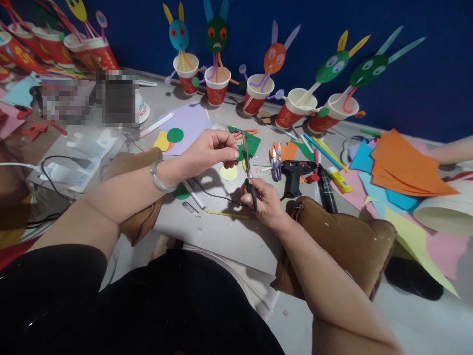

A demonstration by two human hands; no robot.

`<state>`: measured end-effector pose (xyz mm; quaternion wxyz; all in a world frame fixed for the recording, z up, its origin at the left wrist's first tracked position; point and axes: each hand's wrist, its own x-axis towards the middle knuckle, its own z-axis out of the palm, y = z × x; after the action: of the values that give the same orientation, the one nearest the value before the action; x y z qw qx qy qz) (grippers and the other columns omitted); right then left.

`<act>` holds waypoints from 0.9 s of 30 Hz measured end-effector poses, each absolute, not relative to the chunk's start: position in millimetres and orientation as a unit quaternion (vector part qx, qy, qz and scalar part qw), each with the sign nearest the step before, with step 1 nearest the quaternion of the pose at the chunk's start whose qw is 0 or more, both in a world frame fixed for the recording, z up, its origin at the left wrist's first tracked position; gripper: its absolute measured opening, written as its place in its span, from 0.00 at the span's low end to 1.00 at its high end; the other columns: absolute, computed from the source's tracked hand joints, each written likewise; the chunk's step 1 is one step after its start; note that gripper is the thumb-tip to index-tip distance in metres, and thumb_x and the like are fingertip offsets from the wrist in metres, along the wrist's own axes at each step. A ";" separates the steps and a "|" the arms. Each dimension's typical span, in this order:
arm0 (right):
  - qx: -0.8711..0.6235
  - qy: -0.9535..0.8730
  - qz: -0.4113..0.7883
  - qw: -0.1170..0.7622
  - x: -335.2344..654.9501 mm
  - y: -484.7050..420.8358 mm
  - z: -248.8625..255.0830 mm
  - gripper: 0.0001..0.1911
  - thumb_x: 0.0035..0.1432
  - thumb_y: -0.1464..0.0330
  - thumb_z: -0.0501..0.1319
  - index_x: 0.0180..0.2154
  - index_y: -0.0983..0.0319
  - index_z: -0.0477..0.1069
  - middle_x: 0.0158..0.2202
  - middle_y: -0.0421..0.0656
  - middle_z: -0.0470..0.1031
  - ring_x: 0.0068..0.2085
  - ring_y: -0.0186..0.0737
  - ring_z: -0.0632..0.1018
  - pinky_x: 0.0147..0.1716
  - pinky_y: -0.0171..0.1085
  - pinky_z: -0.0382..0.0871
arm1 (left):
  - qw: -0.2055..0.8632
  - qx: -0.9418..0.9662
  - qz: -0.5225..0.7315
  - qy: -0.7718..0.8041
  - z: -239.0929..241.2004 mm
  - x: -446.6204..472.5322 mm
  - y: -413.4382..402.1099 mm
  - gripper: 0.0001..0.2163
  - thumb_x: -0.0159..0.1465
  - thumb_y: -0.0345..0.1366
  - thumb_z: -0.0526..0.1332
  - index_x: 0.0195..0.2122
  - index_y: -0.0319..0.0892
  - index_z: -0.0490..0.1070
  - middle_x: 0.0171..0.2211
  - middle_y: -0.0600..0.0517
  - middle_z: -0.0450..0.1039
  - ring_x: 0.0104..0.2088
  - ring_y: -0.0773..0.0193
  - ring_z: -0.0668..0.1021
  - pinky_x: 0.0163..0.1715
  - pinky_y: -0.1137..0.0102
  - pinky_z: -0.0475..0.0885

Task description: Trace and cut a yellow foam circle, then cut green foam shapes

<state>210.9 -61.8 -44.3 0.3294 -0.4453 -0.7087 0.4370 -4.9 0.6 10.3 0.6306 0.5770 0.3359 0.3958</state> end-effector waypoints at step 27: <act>-0.448 -0.703 0.447 0.324 213.4 -61.5 -42.2 0.39 0.53 0.29 0.63 0.23 0.58 0.63 0.24 0.41 0.68 0.30 0.40 0.67 0.31 0.40 0.59 | 0.623 0.594 0.391 0.326 4.9 -6.4 4.3 0.08 0.61 0.24 0.66 0.26 0.39 0.70 0.21 0.57 0.74 0.23 0.76 0.75 0.27 0.77 0.71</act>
<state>213.4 -61.5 -42.2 0.3244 -0.4483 -0.7028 0.4471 -6.4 4.3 4.9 0.6227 0.5943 0.3255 0.3912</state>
